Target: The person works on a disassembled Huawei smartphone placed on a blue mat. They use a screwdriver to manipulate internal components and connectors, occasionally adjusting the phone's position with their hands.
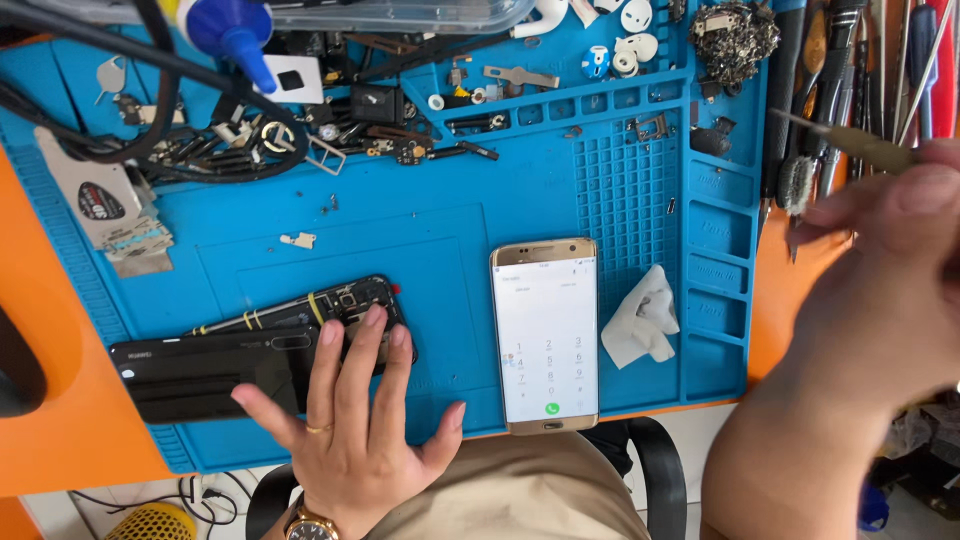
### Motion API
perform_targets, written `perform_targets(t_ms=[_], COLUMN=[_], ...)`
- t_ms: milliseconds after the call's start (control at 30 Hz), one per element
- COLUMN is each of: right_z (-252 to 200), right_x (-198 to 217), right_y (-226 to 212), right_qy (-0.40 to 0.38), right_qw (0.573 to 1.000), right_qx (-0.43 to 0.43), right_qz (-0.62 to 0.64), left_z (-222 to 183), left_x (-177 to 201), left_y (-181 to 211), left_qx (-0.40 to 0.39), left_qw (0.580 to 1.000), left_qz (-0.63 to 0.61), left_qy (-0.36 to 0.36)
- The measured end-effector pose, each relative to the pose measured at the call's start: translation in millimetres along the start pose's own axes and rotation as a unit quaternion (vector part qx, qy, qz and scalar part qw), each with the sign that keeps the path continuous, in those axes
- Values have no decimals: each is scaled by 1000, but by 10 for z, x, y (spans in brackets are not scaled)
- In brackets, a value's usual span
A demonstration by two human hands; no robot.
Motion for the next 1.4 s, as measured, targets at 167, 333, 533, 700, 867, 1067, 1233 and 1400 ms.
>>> perform_targets(t_ms=[167,333,533,700,867,1067,1233,1400], right_z=[5,31,44,43,31,-258,-850,-1353], right_x=[-432,-554,-585,-588,-604,-244,-606,-852], right_y=[-631,-715,-699,-678,-692,-182,-1063,-1691], right_qy=[-44,-94,-122,-128,-118,-91,-235,-263], right_qw=[991,989,983,981,983,992,960,961], right_qx=[115,107,125,131,130,80,-66,-32], right_qz=[-51,-44,-59,-67,-60,-32,-136,-76], left_z=[-20,-48,-49,-11,30,-18,34,12], left_x=[-6,-20,-24,-10,13,49,139,315], left_y=[7,4,10,24,30,9,-31,-160], left_qx=[22,32,35,35,20,40,29,58], left_qw=[1000,999,999,999,1000,998,995,965], left_qz=[-3,-9,-8,-10,-5,20,-70,-222], left_qy=[3,-3,3,10,22,49,59,127])
Point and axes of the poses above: each hand's wrist, its own z-axis towards the middle knuckle, its own x-axis out of the back of the hand, y = z × x, the point moved 5 cm from there along z, towards the middle knuckle, and after that the axes turned 2 degrees about x, right-handed, at the moved point
